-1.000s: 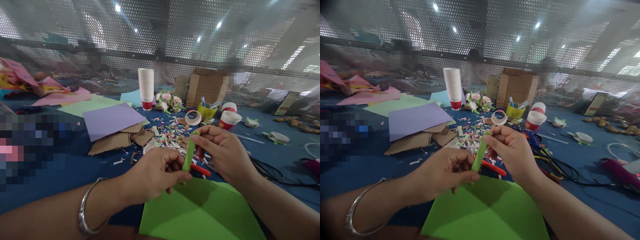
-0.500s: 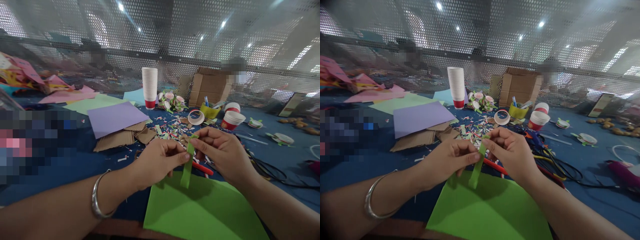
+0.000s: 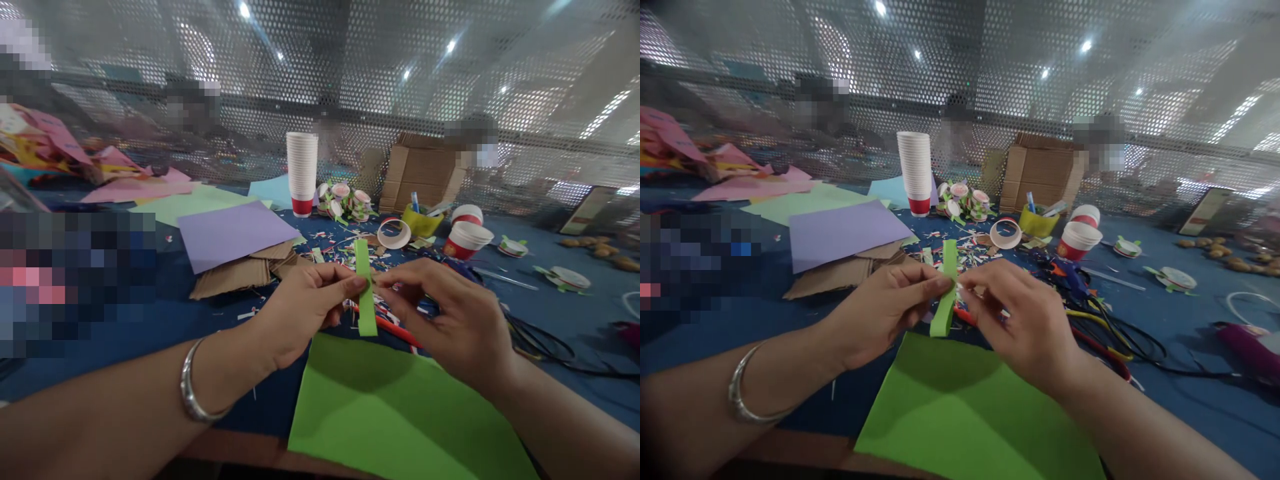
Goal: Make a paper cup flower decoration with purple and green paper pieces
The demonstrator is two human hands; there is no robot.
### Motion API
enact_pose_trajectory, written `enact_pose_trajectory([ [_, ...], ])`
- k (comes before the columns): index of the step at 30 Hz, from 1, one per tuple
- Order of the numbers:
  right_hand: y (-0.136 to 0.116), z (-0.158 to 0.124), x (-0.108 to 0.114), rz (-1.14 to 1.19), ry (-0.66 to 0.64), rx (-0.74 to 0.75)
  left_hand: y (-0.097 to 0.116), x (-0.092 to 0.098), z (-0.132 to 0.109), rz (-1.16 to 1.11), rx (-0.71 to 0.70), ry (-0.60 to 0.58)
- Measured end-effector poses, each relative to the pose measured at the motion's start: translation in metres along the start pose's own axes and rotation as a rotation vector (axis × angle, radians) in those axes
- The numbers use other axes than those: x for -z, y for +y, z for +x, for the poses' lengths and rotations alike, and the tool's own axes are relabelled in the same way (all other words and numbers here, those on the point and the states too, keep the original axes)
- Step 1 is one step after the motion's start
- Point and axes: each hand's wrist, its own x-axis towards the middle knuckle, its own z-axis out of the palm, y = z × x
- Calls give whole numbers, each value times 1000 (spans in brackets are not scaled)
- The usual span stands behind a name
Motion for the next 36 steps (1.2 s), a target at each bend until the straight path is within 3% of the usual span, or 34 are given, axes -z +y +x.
enact_pose_trajectory([
  [4,3,-2,-3,3,-84,180,1,0,-1,-61,13,-3],
  [11,5,-1,-1,-29,-119,181,-2,1,-1,-50,36,53],
  [17,5,-1,0,4,-151,144,-2,1,-2,-71,32,35],
  [24,1,0,-5,81,-173,12,-1,-1,-1,-42,26,-31],
  [28,-2,0,-5,118,-221,-87,-2,1,1,-58,5,-33],
  [36,-2,2,-8,184,-192,-290,-2,-1,0,-67,11,10],
])
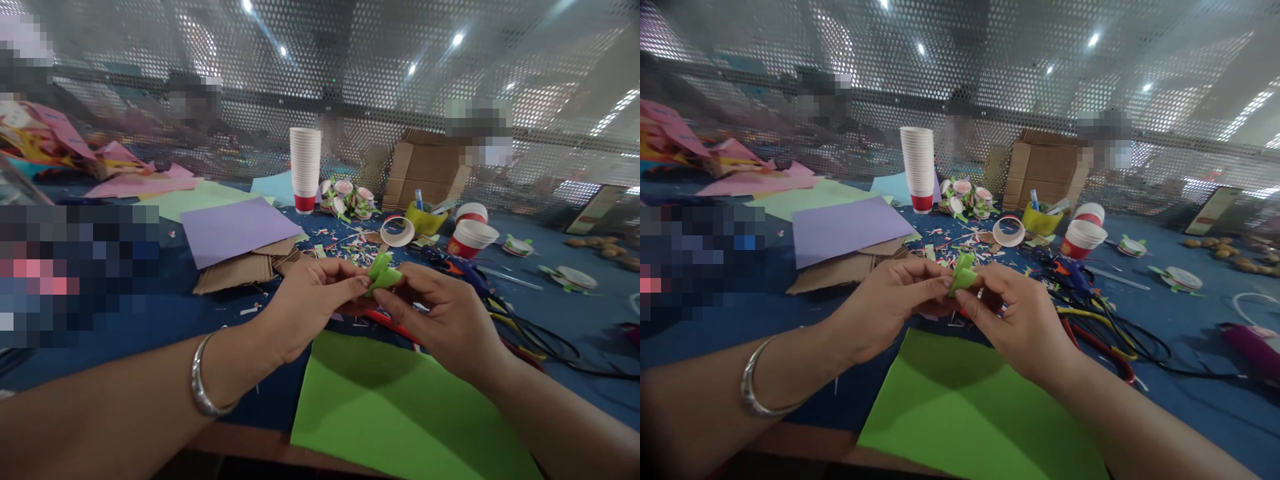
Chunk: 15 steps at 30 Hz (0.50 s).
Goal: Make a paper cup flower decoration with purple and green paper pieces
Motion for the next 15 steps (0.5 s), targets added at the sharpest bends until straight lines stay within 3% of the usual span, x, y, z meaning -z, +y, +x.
enact_pose_trajectory([
  [8,0,1,3,16,42,-27,-2,-2,-6,-8,-85,-9],
  [15,0,1,2,-3,39,-40,-3,-5,-4,75,-116,68],
])
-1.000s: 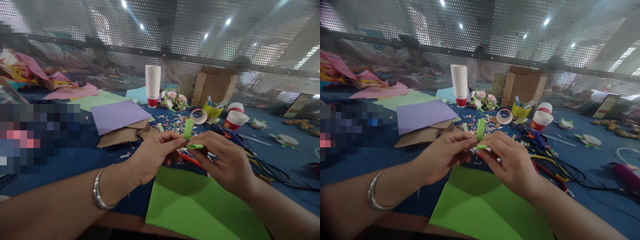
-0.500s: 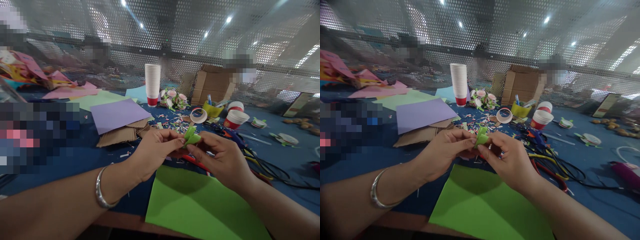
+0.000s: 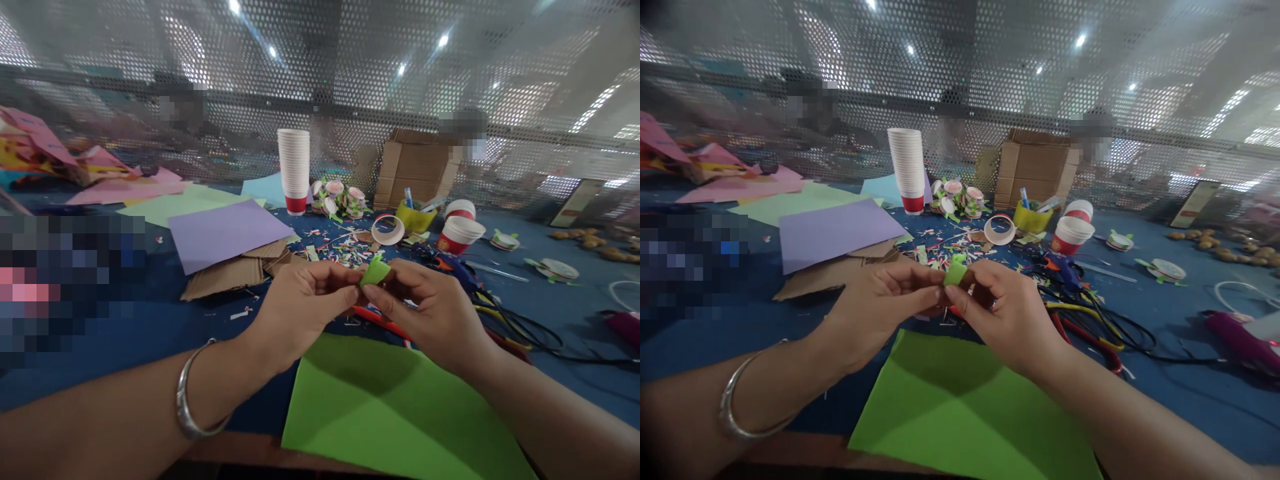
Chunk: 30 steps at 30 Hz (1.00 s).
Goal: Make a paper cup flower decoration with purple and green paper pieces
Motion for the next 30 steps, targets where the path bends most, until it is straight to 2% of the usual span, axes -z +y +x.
enact_pose_trajectory([
  [7,1,0,1,-36,19,23,-1,3,2,21,50,16],
  [10,2,1,3,-14,64,19,1,2,3,12,64,21],
  [16,6,4,6,90,69,-89,2,1,3,35,56,7],
  [22,5,5,7,258,43,-189,2,2,2,38,116,-60],
  [30,3,9,9,422,11,-260,1,3,2,19,122,-113],
])
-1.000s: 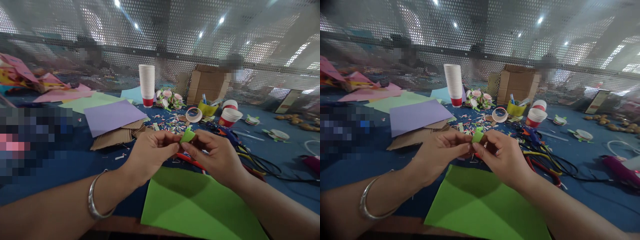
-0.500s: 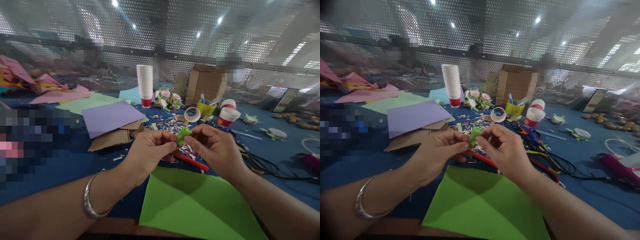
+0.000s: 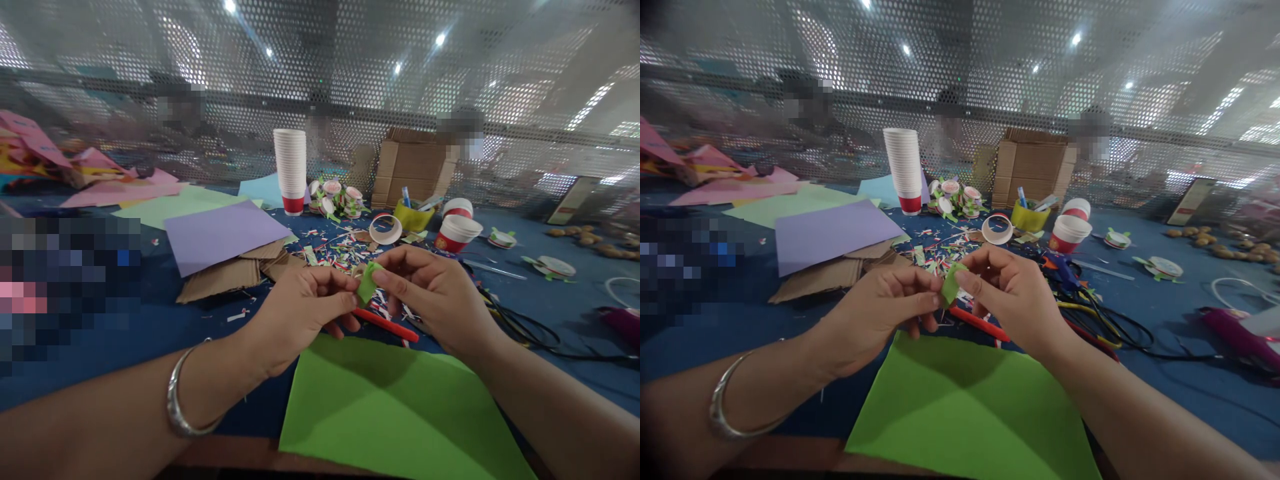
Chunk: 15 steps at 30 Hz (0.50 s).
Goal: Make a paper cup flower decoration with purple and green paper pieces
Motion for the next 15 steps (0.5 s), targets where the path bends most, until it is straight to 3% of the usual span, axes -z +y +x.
enact_pose_trajectory([
  [10,-1,-1,1,72,-43,-23,0,1,-3,125,28,-95],
  [15,-3,0,0,53,-57,-17,3,2,-3,225,-11,-74],
])
